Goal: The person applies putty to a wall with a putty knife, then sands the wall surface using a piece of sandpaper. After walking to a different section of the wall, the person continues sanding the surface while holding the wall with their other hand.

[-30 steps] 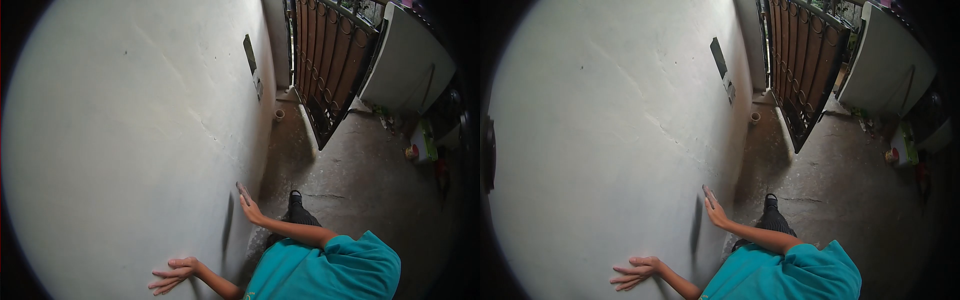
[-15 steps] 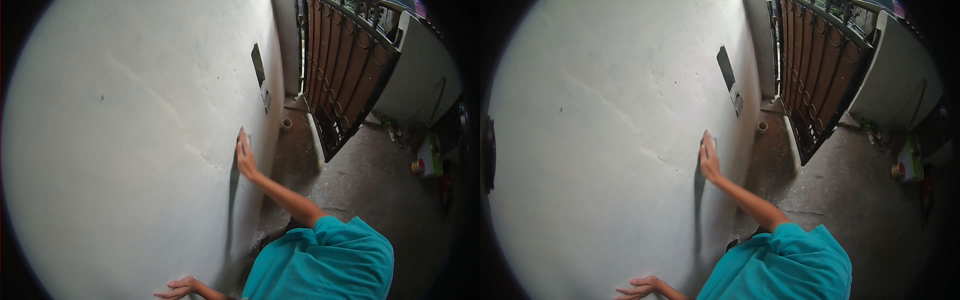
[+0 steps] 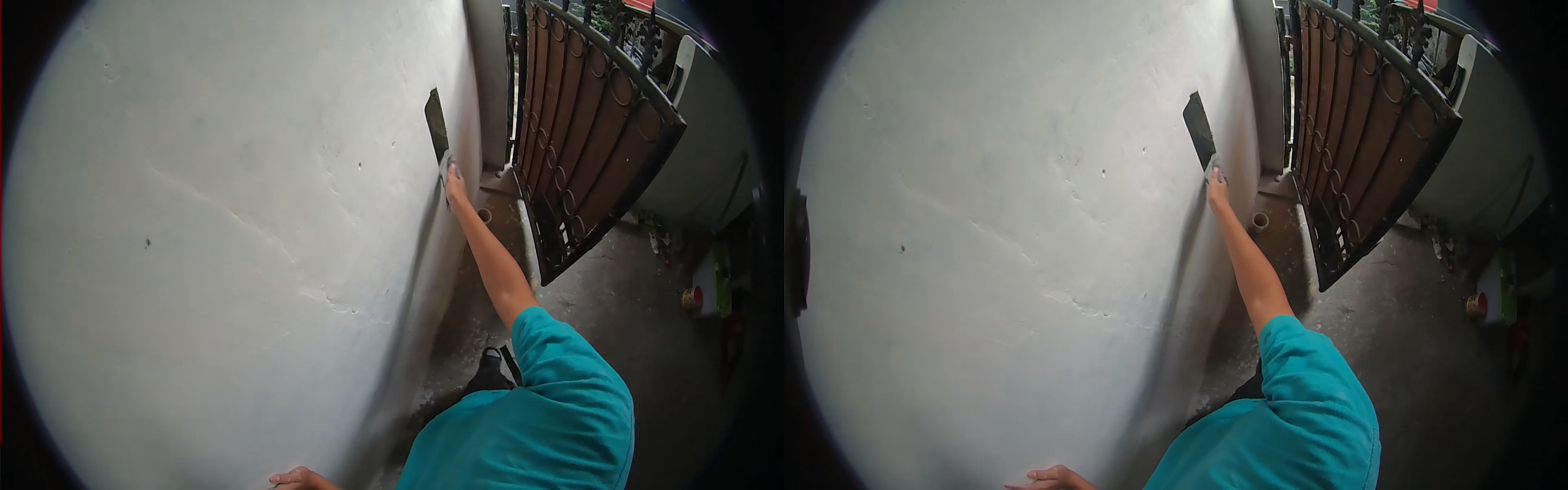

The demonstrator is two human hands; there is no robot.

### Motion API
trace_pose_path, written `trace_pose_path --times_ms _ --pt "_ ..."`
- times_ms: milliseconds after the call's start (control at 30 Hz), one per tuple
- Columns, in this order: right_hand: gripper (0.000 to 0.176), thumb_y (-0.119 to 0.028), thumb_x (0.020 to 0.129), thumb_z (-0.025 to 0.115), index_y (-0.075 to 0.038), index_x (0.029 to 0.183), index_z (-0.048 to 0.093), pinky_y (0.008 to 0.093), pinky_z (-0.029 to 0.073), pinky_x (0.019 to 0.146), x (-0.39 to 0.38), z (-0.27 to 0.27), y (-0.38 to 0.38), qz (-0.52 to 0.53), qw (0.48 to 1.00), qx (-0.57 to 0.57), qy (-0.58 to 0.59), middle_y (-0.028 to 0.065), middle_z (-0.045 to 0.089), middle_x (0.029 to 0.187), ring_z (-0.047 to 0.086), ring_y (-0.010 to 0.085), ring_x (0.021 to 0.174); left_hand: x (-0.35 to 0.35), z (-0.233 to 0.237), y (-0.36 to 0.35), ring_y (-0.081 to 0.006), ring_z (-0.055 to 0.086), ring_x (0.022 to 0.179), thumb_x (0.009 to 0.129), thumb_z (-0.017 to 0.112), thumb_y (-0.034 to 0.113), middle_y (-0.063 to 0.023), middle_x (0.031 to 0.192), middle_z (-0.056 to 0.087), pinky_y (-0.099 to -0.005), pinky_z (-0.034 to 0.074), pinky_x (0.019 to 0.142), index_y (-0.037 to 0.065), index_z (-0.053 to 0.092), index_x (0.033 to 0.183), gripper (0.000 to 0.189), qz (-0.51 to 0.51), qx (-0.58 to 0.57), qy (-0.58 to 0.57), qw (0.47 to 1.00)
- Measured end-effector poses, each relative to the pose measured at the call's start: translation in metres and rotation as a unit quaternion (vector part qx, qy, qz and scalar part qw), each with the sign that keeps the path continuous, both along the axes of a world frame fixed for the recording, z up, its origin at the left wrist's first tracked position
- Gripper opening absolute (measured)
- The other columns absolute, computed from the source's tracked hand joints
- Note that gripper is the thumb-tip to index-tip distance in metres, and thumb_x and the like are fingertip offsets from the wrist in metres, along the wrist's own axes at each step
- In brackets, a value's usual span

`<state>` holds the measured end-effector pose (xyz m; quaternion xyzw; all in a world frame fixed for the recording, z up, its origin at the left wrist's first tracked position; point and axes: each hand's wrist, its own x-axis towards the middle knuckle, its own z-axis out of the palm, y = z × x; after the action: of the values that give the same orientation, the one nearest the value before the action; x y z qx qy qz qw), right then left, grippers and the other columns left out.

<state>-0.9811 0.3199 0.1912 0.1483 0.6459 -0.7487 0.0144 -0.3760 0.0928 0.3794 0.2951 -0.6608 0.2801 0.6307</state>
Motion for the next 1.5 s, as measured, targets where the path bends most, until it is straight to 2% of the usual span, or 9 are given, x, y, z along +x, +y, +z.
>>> trace_pose_path --times_ms 200,333,567,700,967,1033,1133,1300,1500 --pt "0.056 -0.039 0.095 0.029 0.001 0.135 0.028 0.0286 0.021 0.104 0.188 -0.084 0.022 -0.036 0.992 -0.116 0.045 0.0091 0.031 0.14 0.028 0.0203 0.129 0.005 0.005 0.006 -0.0371 -0.003 0.134 0.095 0.027 0.035 -0.0171 0.147 0.002 -0.0625 0.001 0.1 0.01 0.018 0.14 0.053 0.017 0.023 -0.018 0.999" --pt "0.059 -0.043 0.094 0.03 0.001 0.133 0.031 0.03 0.024 0.103 0.349 -0.159 0.042 -0.073 0.991 -0.063 -0.088 0.0119 0.035 0.136 0.031 0.0234 0.127 0.02 -0.005 -0.011 -0.0405 0.013 0.132 0.093 0.032 0.026 -0.0251 0.141 0.019 -0.0527 0.011 0.103 0.0 0.039 0.129 0.045 0.018 -0.021 -0.026 0.999" --pt "0.064 -0.049 0.091 0.03 0.001 0.129 0.037 0.0323 0.028 0.1 0.489 -0.197 0.079 -0.088 0.957 0.039 -0.272 0.0169 0.042 0.13 0.036 0.0289 0.124 0.036 -0.014 -0.011 -0.0378 0.007 0.134 0.091 0.033 0.034 -0.0225 0.141 0.024 -0.0522 -0.001 0.104 0.005 0.045 0.126 0.047 -0.004 -0.008 -0.054 0.998" --pt "0.067 -0.053 0.09 0.031 0.001 0.127 0.041 0.0337 0.03 0.098 0.514 -0.161 0.047 -0.051 0.966 0.093 -0.234 0.0197 0.046 0.127 0.039 0.032 0.122 0.042 -0.017 -0.011 -0.0428 0.008 0.133 0.089 0.036 0.032 -0.0231 0.138 0.029 -0.0553 -0.004 0.102 0.01 0.036 0.131 0.047 -0.084 -0.027 -0.057 0.994" --pt "0.056 -0.034 0.097 0.022 -0.001 0.14 0.007 0.0342 0.006 0.109 0.585 0.047 -0.115 0.218 0.946 0.05 0.235 0.0114 0.01 0.147 0.007 0.0233 0.135 0.053 -0.033 -0.026 -0.043 0.01 0.132 0.086 0.04 0.027 -0.0197 0.137 0.033 -0.053 -0.006 0.103 0.013 0.041 0.129 0.045 -0.147 -0.016 -0.044 0.988" --pt "0.052 -0.029 0.096 0.025 -0.003 0.14 0.012 0.0301 0.007 0.109 0.564 0.07 -0.145 0.215 0.926 0.045 0.306 0.0125 0.015 0.146 0.01 0.0233 0.135 0.058 -0.035 -0.027 -0.0418 0.011 0.133 0.087 0.039 0.028 -0.0188 0.138 0.033 -0.0523 -0.005 0.104 0.013 0.042 0.128 0.044 -0.142 -0.011 -0.042 0.989" --pt "0.057 -0.037 0.095 0.021 0.001 0.138 0.015 0.0308 0.011 0.108 0.452 0.088 -0.167 0.095 0.963 0.059 0.245 0.0155 0.019 0.143 0.015 0.0263 0.133 0.072 -0.035 -0.025 -0.0396 0.011 0.133 0.087 0.039 0.03 -0.018 0.139 0.032 -0.0508 -0.004 0.105 0.011 0.043 0.127 0.044 -0.125 0.041 -0.09 0.987" --pt "0.072 -0.054 0.09 0.027 0.005 0.132 0.029 0.0355 0.031 0.099 0.307 0.083 -0.093 0.151 0.985 0.064 0.046 0.0228 0.046 0.125 0.039 0.0326 0.122 0.155 -0.017 -0.05 -0.0369 0.012 0.134 0.091 0.031 0.035 -0.0178 0.142 0.026 -0.0499 -0.001 0.105 0.007 0.046 0.127 0.047 0.008 0.056 -0.018 0.998" --pt "0.056 -0.036 0.095 0.025 0.003 0.136 0.022 0.0318 0.019 0.105 0.451 0.069 -0.08 0.176 0.977 0.034 0.114 0.0181 0.031 0.137 0.025 0.0259 0.13 0.271 0.031 -0.078 -0.0391 0.011 0.133 0.094 0.026 0.031 -0.0196 0.144 0.017 -0.0546 0.002 0.104 0.004 0.036 0.132 0.048 0.087 0.049 0.004 0.995"
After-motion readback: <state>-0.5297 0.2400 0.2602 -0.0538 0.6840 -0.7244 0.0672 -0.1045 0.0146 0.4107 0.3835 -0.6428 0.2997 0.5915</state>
